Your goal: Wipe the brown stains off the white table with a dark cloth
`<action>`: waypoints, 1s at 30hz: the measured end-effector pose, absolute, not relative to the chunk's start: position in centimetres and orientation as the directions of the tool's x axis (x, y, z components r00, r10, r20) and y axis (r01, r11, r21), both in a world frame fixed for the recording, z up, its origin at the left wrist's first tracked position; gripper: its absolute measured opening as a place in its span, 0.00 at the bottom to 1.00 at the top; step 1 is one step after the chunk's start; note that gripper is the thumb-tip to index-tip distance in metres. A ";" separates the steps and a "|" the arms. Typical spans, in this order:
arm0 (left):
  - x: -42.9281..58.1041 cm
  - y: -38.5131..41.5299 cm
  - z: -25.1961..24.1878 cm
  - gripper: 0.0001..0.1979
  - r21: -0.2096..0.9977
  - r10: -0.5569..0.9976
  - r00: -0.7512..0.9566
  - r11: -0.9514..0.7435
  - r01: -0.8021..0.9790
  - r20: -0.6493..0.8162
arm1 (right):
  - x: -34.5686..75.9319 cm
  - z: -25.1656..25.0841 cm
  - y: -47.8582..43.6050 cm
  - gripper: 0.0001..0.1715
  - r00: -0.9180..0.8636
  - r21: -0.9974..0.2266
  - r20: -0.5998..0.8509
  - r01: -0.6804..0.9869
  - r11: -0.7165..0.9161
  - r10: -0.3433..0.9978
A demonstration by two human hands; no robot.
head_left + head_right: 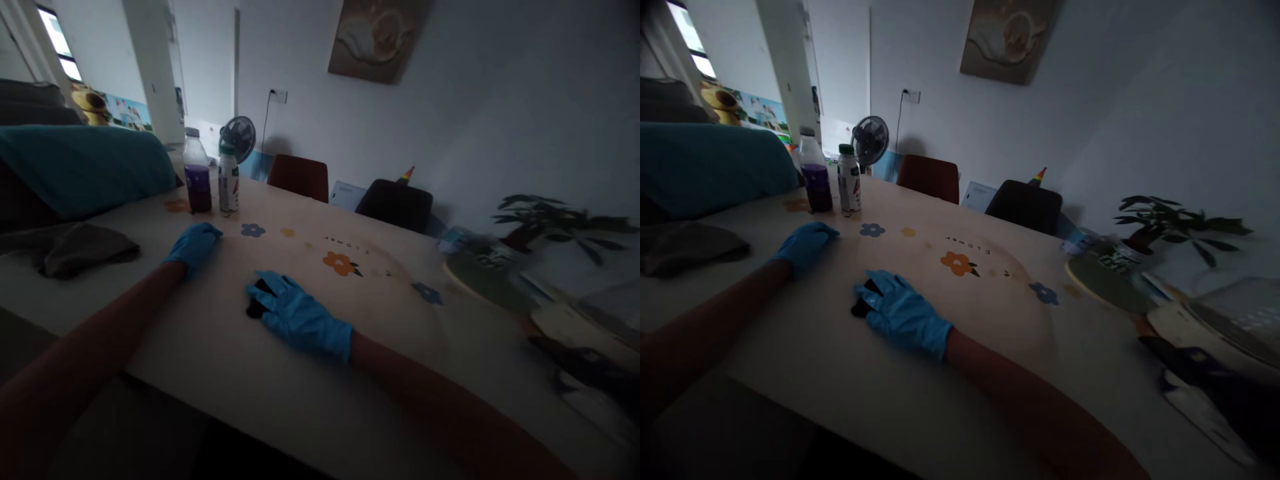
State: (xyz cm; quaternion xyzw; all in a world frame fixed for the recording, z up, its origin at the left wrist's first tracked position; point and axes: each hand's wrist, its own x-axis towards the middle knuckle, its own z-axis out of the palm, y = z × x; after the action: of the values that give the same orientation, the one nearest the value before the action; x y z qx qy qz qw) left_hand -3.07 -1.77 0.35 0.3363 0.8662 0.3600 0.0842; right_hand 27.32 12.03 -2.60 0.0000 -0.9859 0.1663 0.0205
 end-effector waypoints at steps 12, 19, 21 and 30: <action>-0.4 -2.4 2.9 0.23 0.819 0.650 -0.754 0.380 0.431 0.095 | 46.3 -2.1 15.4 0.37 -0.842 -0.629 0.359 0.101 0.771 0.403; 8.1 1.1 4.3 0.24 0.559 0.926 -0.286 0.106 0.822 0.245 | 52.6 1.0 17.3 0.31 -0.565 -0.867 0.416 -0.010 0.498 0.713; 12.6 1.4 2.3 0.27 0.433 0.971 -0.071 -0.037 0.900 0.229 | 53.9 0.8 18.3 0.31 -0.528 -0.917 0.374 -0.090 0.388 0.763; 23.0 1.7 -1.2 0.32 0.282 0.941 0.335 -0.334 0.899 0.047 | 58.1 0.6 21.2 0.30 -0.474 -0.931 0.359 -0.127 0.342 0.804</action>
State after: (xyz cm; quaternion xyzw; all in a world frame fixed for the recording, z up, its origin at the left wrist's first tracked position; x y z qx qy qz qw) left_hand 22.98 1.70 -1.20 0.8104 0.5678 0.1014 0.1029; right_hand 58.12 21.21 0.56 -0.2471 -0.6849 0.5177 0.4492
